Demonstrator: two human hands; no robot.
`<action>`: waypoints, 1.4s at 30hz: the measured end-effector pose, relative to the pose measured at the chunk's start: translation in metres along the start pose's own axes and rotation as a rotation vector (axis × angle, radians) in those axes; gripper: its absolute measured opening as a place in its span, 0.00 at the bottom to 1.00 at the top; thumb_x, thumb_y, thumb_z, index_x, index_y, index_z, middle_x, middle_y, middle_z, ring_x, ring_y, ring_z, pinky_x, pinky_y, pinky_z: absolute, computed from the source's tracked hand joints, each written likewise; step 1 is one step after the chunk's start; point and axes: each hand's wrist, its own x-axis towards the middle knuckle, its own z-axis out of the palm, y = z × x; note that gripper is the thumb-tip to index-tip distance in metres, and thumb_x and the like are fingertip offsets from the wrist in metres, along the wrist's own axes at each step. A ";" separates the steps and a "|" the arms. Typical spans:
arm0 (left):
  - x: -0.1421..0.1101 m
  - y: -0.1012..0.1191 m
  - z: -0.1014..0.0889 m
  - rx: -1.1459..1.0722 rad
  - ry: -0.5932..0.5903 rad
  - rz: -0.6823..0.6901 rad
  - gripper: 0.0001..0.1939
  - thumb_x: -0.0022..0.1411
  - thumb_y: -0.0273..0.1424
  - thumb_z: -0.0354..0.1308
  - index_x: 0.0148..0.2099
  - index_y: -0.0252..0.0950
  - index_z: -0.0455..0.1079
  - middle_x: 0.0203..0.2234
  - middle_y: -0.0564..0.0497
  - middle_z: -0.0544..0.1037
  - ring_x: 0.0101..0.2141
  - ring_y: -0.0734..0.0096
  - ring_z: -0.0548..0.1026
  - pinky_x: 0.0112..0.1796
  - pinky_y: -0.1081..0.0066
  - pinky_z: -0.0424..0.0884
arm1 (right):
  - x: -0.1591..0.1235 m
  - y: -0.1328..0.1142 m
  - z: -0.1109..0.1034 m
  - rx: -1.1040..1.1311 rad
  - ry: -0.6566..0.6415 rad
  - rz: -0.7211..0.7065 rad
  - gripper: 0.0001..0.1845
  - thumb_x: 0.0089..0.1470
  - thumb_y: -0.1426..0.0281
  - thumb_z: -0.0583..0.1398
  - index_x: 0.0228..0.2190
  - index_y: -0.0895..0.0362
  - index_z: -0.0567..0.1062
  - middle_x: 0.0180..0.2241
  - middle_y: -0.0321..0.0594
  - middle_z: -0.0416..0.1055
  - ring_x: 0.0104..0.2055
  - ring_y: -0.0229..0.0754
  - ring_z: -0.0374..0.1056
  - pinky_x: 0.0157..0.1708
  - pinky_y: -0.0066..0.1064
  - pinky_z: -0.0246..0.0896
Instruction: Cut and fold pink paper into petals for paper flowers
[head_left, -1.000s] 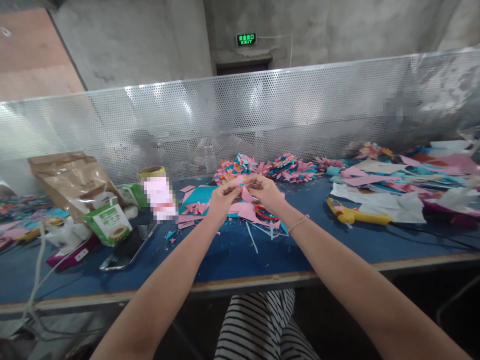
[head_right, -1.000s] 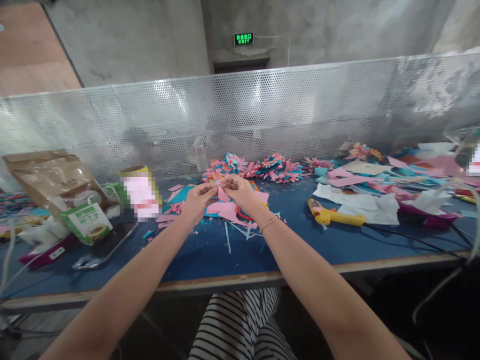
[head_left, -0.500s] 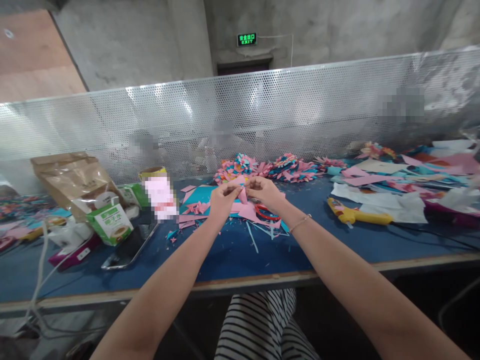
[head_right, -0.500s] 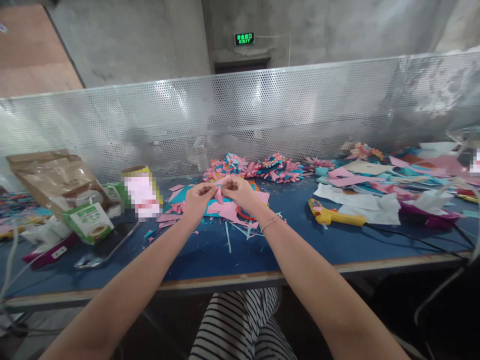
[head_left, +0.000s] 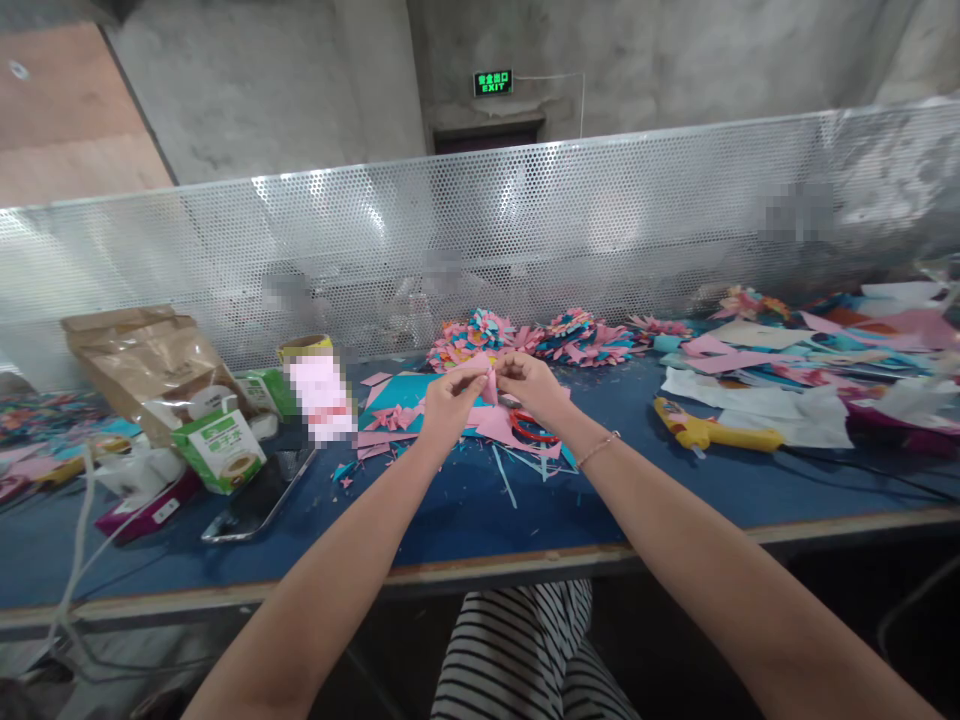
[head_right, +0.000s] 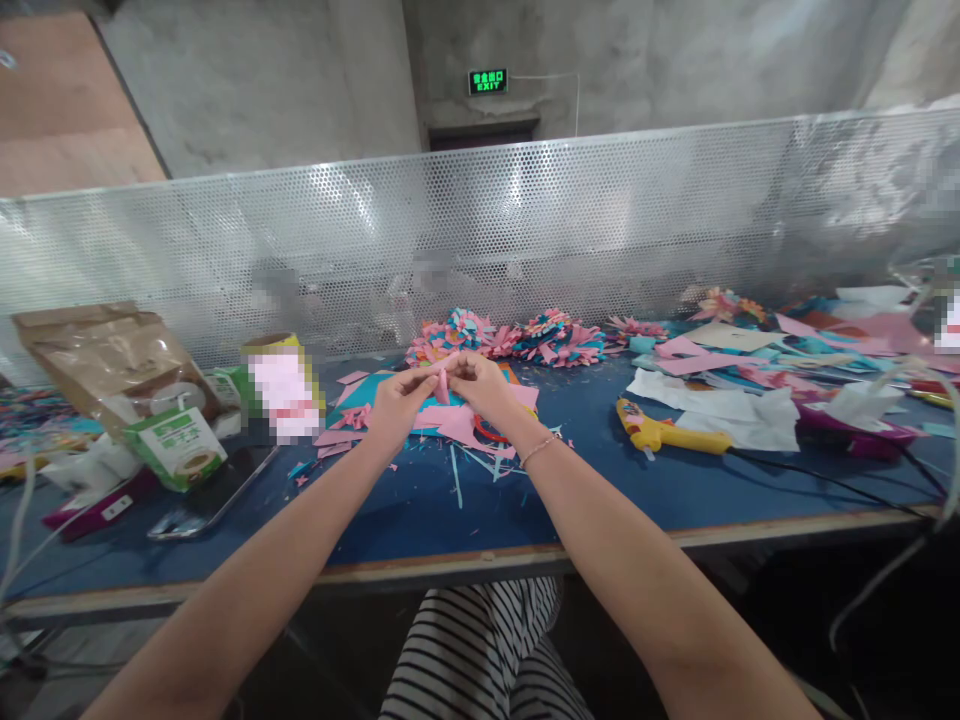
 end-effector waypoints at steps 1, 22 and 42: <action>0.000 0.000 0.000 -0.018 -0.001 0.001 0.10 0.50 0.32 0.56 0.34 0.34 0.74 0.26 0.49 0.77 0.31 0.69 0.73 0.35 0.68 0.68 | 0.000 0.000 0.000 -0.004 0.009 -0.002 0.07 0.38 0.70 0.60 0.24 0.58 0.67 0.23 0.34 0.65 0.25 0.33 0.62 0.27 0.27 0.57; 0.001 -0.007 0.001 -0.203 0.046 -0.138 0.11 0.45 0.33 0.60 0.33 0.35 0.75 0.28 0.49 0.77 0.30 0.70 0.73 0.37 0.66 0.69 | -0.003 -0.002 0.001 0.024 0.010 -0.015 0.09 0.38 0.68 0.62 0.25 0.58 0.70 0.24 0.35 0.68 0.26 0.34 0.64 0.30 0.28 0.60; 0.002 0.006 -0.004 0.063 -0.007 -0.005 0.08 0.48 0.31 0.57 0.33 0.34 0.72 0.29 0.47 0.76 0.31 0.70 0.73 0.34 0.69 0.68 | -0.001 -0.003 0.000 -0.115 0.078 -0.032 0.11 0.40 0.63 0.61 0.26 0.56 0.73 0.27 0.38 0.70 0.30 0.38 0.65 0.34 0.32 0.62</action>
